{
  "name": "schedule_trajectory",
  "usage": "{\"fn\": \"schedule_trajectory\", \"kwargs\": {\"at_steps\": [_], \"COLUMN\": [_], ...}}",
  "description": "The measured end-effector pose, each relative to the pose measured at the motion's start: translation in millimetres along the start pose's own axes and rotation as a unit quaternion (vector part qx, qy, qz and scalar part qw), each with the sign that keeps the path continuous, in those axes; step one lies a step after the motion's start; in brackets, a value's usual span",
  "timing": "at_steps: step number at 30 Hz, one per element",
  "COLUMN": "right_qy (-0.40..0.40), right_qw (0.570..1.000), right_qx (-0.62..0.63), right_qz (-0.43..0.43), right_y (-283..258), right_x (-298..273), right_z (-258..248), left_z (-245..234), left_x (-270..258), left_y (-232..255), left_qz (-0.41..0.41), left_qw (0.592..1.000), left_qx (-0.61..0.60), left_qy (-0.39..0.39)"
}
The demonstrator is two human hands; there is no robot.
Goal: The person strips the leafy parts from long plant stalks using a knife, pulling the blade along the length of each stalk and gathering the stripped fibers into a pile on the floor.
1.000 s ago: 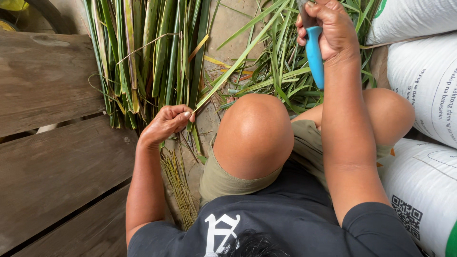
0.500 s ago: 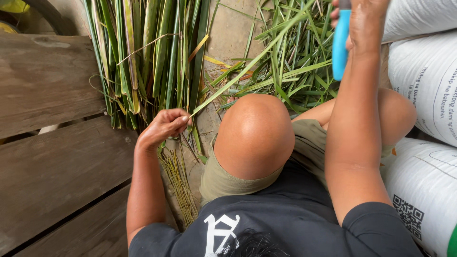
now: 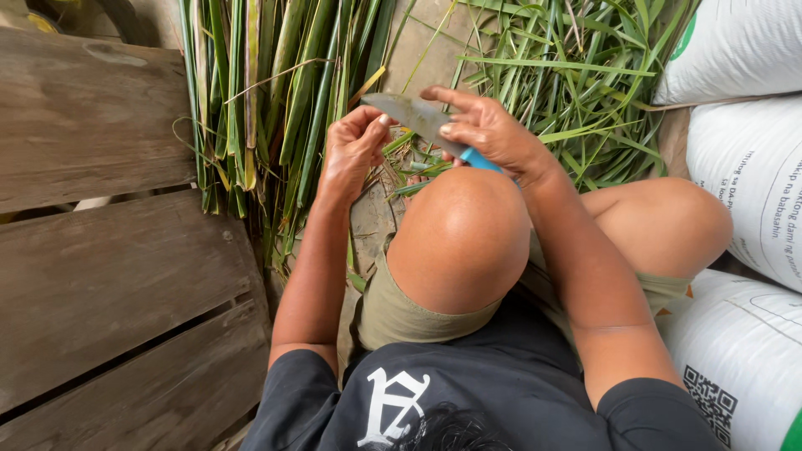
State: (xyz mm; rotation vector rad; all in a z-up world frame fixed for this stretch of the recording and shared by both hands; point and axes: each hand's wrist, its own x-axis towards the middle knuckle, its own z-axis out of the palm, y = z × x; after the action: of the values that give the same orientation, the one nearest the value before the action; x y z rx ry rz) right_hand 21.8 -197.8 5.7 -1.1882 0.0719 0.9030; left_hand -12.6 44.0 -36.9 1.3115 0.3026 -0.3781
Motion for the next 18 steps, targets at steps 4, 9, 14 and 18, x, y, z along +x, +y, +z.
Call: {"fn": "schedule_trajectory", "kwargs": {"at_steps": [4,9,14,18], "right_qy": [-0.047,-0.040,-0.045,-0.044], "right_qw": [0.992,0.989,0.986,0.987], "right_qx": [0.066,0.112,0.124,0.123], "right_qz": [-0.092,-0.093,-0.100,-0.097], "right_y": [12.0,27.0,34.7,36.5], "right_x": [11.3,14.6,18.0,20.2], "right_z": [7.8,0.2,-7.1,-4.2], "left_z": [12.2,23.7,31.3,29.6], "left_x": [7.7,7.0,3.1,2.7], "left_y": [-14.9,-14.4,-10.8,-15.4], "left_qz": [0.056,0.097,0.134,0.168], "left_qw": [0.998,0.994,0.989,0.981], "left_qx": [-0.014,-0.033,-0.004,0.063], "left_qy": [0.031,0.037,0.055,0.070]}}
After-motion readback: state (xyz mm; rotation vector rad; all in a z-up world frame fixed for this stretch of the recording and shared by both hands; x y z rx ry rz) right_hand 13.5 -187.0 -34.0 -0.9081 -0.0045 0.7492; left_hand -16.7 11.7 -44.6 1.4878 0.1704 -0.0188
